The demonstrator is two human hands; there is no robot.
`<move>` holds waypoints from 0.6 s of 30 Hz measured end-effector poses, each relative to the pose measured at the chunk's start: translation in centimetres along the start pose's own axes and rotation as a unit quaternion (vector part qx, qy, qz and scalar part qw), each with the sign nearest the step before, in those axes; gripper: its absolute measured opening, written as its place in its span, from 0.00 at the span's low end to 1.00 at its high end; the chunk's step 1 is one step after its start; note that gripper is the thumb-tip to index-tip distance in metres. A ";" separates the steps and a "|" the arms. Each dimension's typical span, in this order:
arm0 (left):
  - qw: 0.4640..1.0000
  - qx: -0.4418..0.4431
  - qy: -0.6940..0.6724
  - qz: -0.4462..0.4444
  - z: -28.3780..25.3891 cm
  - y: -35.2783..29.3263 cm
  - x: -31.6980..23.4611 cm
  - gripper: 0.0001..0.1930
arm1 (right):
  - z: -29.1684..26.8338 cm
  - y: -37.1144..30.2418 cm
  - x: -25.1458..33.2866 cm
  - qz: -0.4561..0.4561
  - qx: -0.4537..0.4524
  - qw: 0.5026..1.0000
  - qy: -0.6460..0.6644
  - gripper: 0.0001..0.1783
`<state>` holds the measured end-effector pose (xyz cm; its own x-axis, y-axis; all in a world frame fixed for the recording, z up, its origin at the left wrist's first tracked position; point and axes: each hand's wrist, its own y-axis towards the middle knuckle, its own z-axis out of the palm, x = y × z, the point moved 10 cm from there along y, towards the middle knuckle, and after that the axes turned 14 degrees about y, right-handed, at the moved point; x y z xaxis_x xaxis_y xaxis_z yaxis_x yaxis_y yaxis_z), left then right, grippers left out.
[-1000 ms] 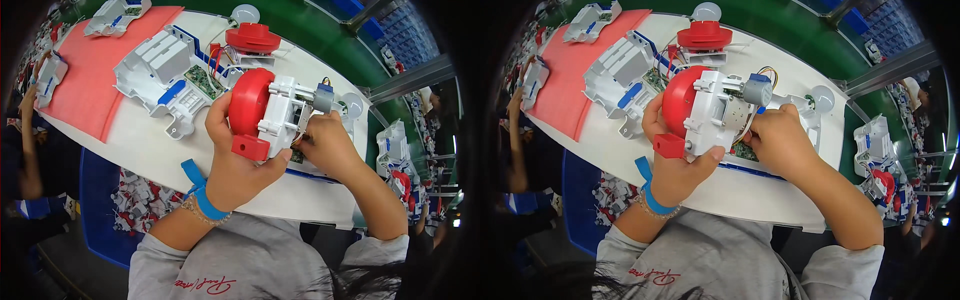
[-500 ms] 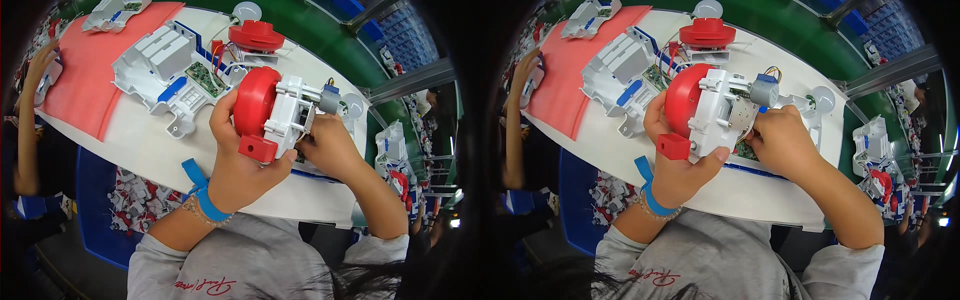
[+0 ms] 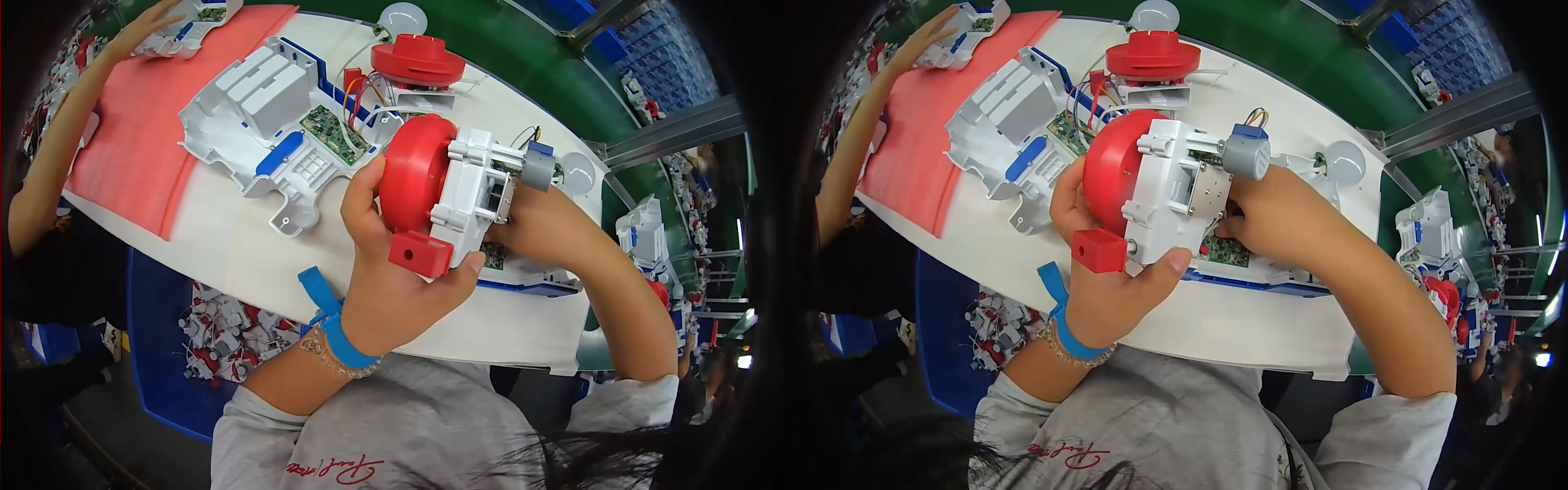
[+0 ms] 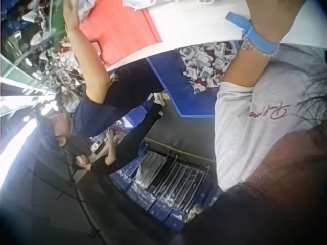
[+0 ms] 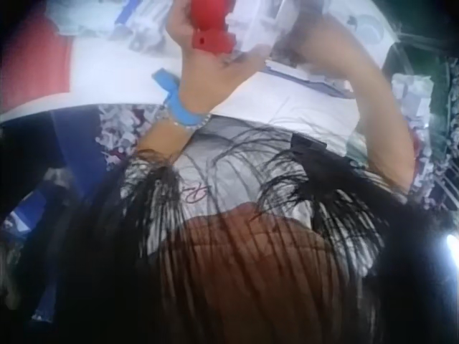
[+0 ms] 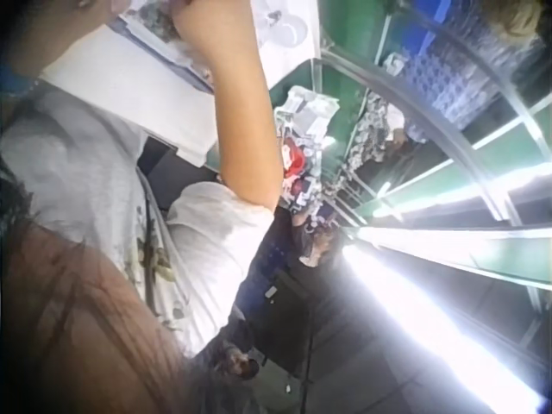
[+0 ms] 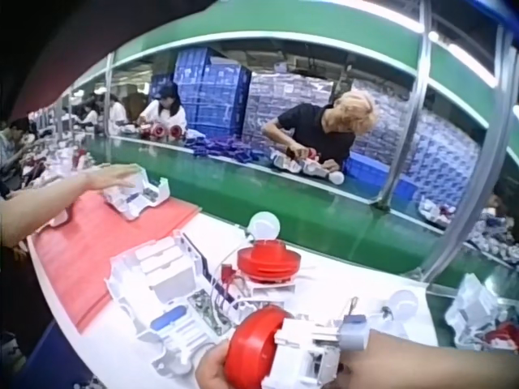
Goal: Assembling an electronic component with a motor and plastic housing on an assembly line.
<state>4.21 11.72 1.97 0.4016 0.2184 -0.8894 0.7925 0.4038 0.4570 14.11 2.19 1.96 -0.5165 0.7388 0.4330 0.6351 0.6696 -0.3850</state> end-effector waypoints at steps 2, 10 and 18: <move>1.000 -0.004 0.023 0.019 -0.1 0.1 -0.4 0.50 | 0.1 -0.1 0.5 -0.022 -0.007 1.000 -0.013 0.11; 1.000 0.011 0.020 0.001 -0.2 -0.1 -0.7 0.50 | 0.8 -0.1 1.3 -0.129 -0.030 0.989 -0.066 0.08; 0.986 -0.023 0.163 -0.021 -1.4 -0.8 -0.3 0.45 | -7.4 -15.7 0.2 -0.159 -0.275 0.948 0.013 0.18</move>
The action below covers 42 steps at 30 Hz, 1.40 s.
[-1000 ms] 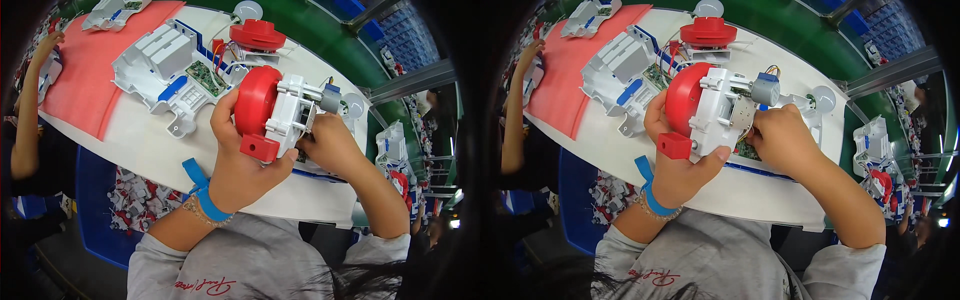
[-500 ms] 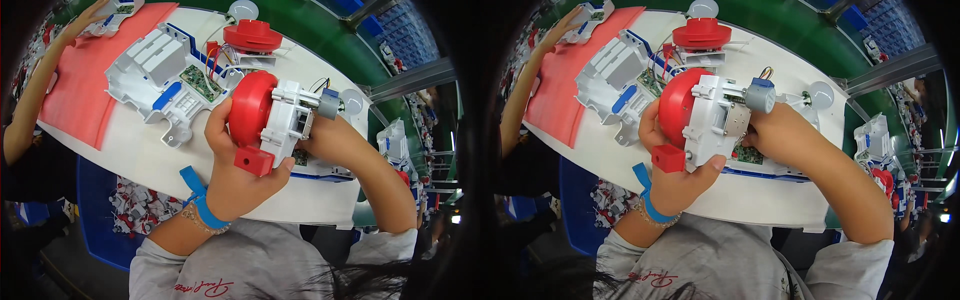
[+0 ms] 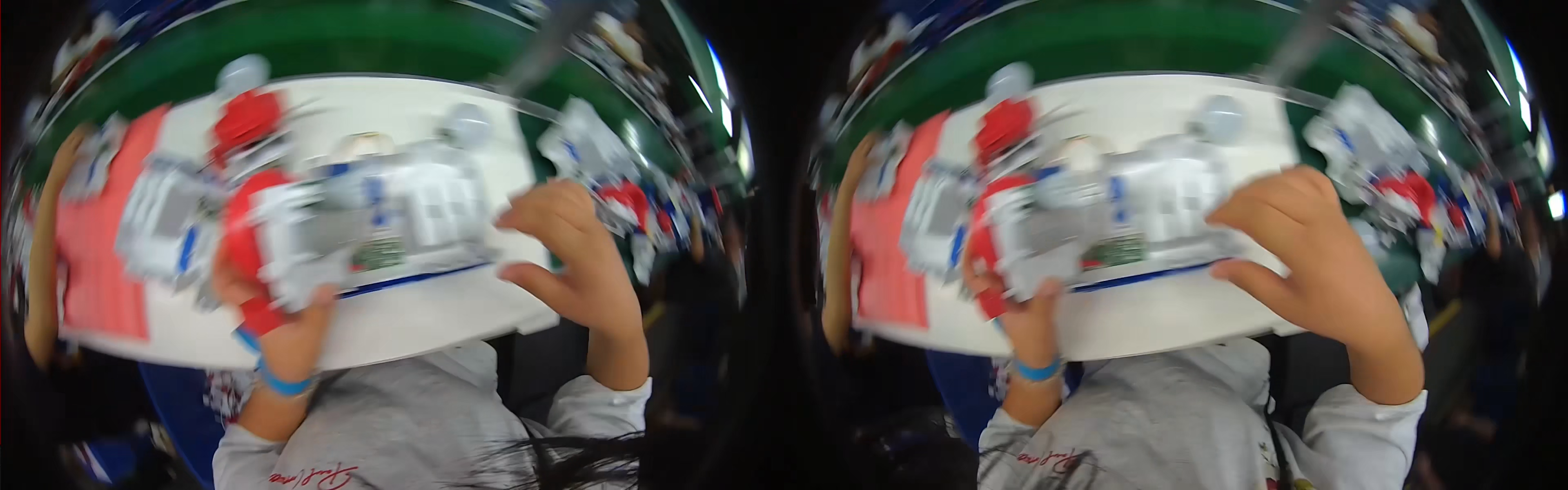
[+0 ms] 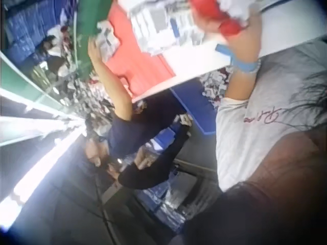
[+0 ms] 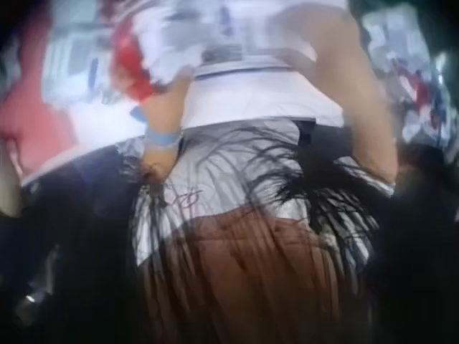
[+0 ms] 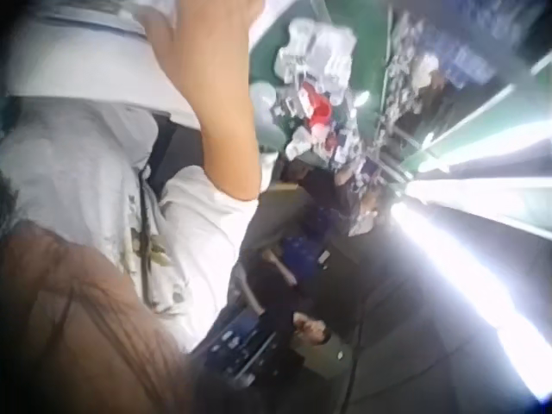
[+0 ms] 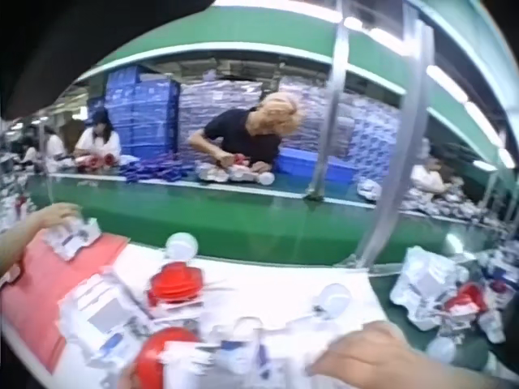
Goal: Assembling an electronic component with a motor and plastic housing on an assembly line.
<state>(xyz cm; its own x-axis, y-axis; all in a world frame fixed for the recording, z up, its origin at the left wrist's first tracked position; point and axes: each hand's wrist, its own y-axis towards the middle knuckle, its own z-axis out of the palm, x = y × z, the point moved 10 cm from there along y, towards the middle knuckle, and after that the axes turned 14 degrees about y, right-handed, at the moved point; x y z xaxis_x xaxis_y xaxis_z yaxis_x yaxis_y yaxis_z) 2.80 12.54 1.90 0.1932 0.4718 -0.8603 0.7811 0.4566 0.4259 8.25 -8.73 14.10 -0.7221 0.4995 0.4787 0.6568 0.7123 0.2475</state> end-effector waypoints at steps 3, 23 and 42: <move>0.979 -0.023 0.203 -0.023 -1.2 -1.5 3.6 0.37 | -9.3 -15.9 -2.4 0.108 -0.239 0.962 0.074 0.18; 0.981 0.183 -0.059 0.038 11.9 -4.1 8.8 0.28 | 13.8 -88.5 0.0 0.779 -0.554 0.248 -0.160 0.23; 0.974 0.086 -0.186 -0.097 5.3 0.9 11.7 0.25 | 3.3 -68.6 -12.4 0.783 -0.376 0.486 -0.095 0.19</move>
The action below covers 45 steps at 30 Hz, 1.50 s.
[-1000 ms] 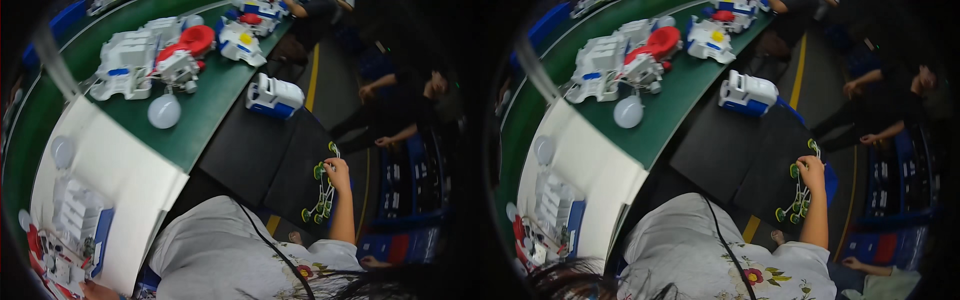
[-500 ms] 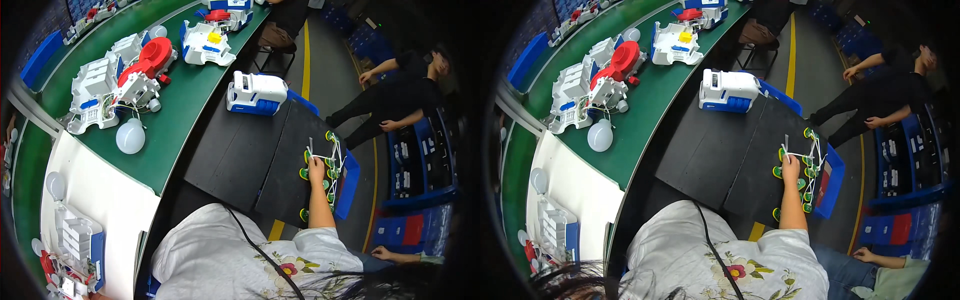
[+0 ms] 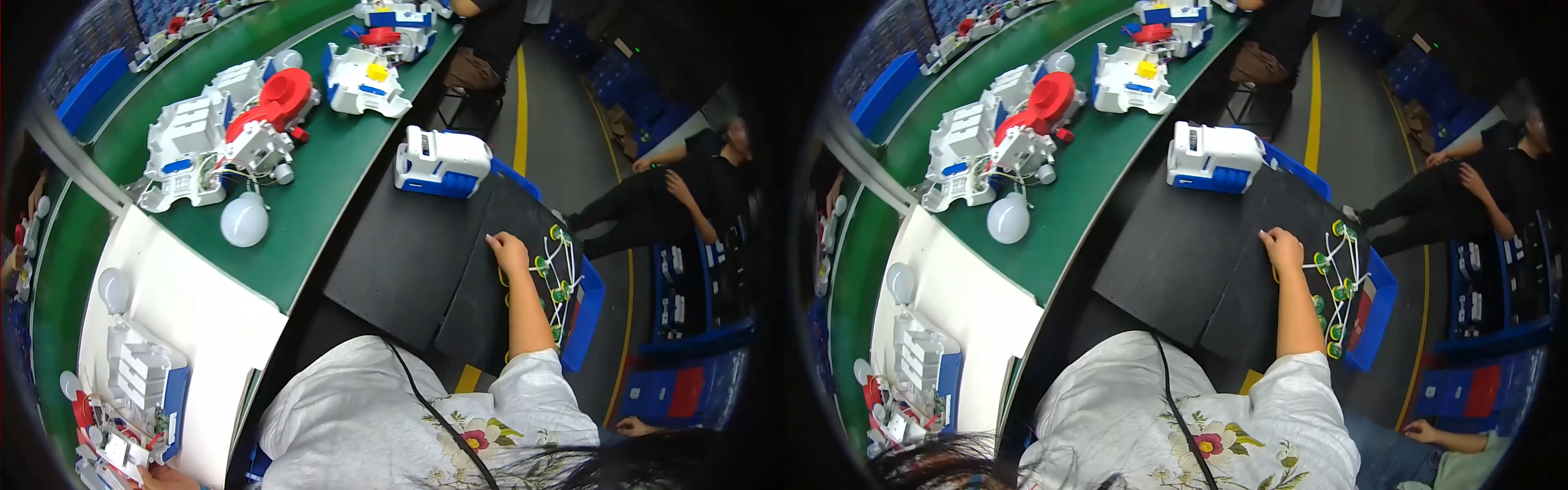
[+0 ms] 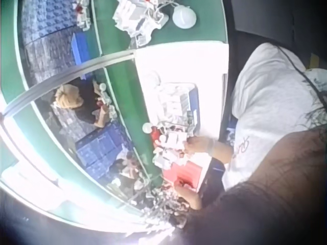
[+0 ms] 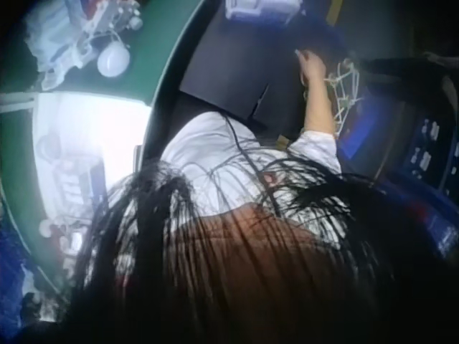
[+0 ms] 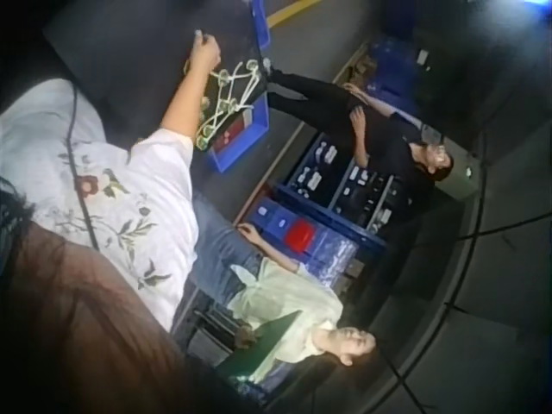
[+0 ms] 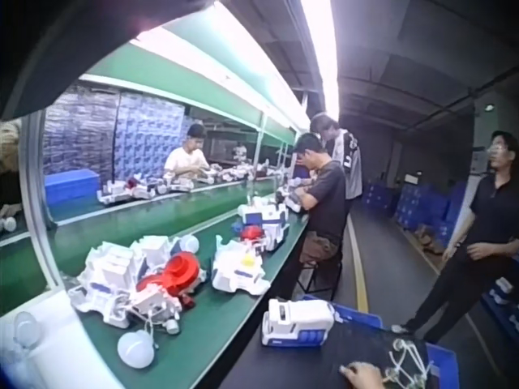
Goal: Assembling an electronic component with a motor and plastic housing on an assembly line.
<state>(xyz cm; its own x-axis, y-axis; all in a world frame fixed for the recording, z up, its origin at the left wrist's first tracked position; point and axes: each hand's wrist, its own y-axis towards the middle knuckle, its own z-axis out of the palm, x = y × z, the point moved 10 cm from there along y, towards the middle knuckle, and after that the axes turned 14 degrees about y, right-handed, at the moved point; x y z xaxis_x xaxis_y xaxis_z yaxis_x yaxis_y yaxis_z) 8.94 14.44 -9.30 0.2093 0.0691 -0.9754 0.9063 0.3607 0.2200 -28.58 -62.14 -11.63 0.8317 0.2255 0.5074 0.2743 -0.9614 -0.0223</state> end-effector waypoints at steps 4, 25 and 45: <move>0.997 -0.067 -0.027 -0.004 -2.1 0.0 -3.6 0.25 | 0.7 0.7 -3.5 0.048 -0.040 0.902 0.428 0.14; 0.991 -0.096 0.054 0.081 -1.9 -3.3 -8.1 0.38 | -11.0 -23.6 42.8 -0.684 0.255 0.522 0.441 0.09; 0.996 -0.044 -0.074 0.031 0.9 -2.9 -11.4 0.45 | 15.2 -51.2 53.9 -0.897 0.274 0.285 -0.197 0.06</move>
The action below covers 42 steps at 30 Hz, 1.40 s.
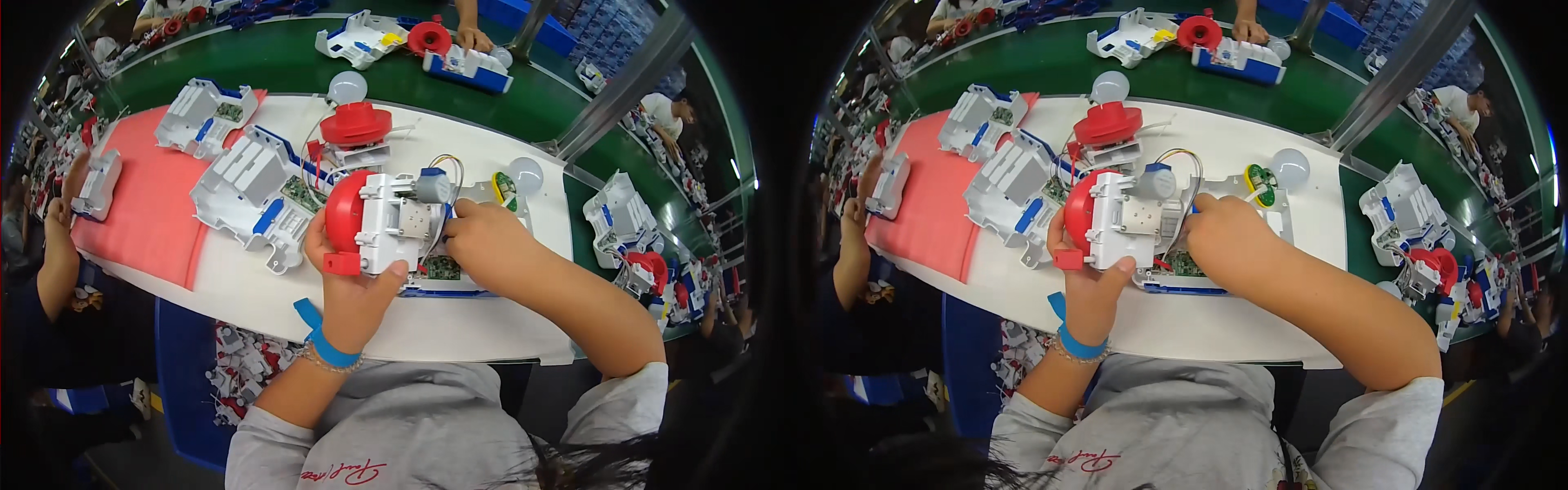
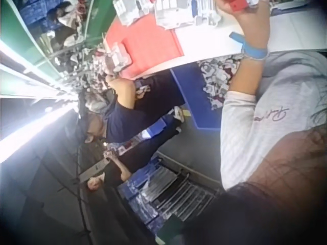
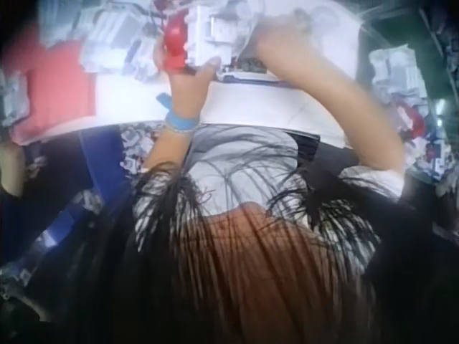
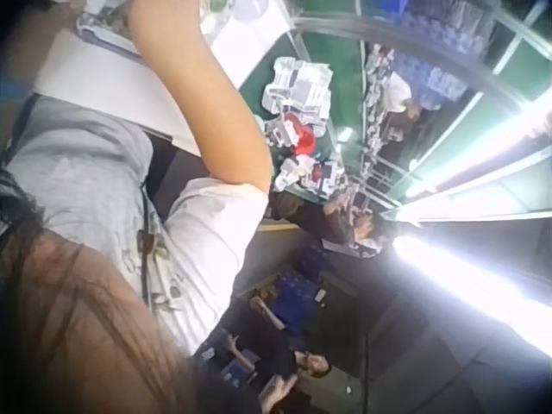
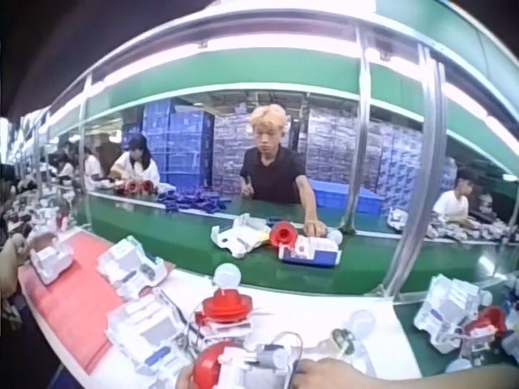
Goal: Assembling an electronic component with a motor and plastic housing on an assembly line.
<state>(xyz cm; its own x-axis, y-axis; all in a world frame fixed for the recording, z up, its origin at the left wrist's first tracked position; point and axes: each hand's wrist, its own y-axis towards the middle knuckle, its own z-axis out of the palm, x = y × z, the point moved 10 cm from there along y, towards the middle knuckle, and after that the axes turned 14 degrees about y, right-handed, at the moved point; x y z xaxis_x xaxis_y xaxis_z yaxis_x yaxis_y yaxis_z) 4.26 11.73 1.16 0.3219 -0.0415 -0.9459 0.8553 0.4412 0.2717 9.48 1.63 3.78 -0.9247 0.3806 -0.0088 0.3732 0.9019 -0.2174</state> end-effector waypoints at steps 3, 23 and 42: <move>1.000 0.004 -0.012 0.000 0.0 0.0 0.1 0.45 | 0.1 0.0 0.1 0.001 0.012 1.000 0.000 0.08; 0.994 0.049 0.043 0.089 1.4 0.3 -1.1 0.48 | -3.4 -5.0 0.3 -0.032 -0.252 0.961 0.111 0.09; 0.953 0.205 0.158 -0.158 -1.9 3.0 9.2 0.25 | 11.2 -12.2 -8.3 0.260 -0.057 0.492 0.829 0.18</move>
<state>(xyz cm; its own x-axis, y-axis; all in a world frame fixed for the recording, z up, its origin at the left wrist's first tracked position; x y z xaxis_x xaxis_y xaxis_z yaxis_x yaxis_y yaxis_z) 9.04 14.39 -7.02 -0.0602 0.1857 -0.9808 0.9969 0.0611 -0.0496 11.76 -14.85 -4.45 0.5946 0.1245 0.7943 0.6157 0.5649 -0.5494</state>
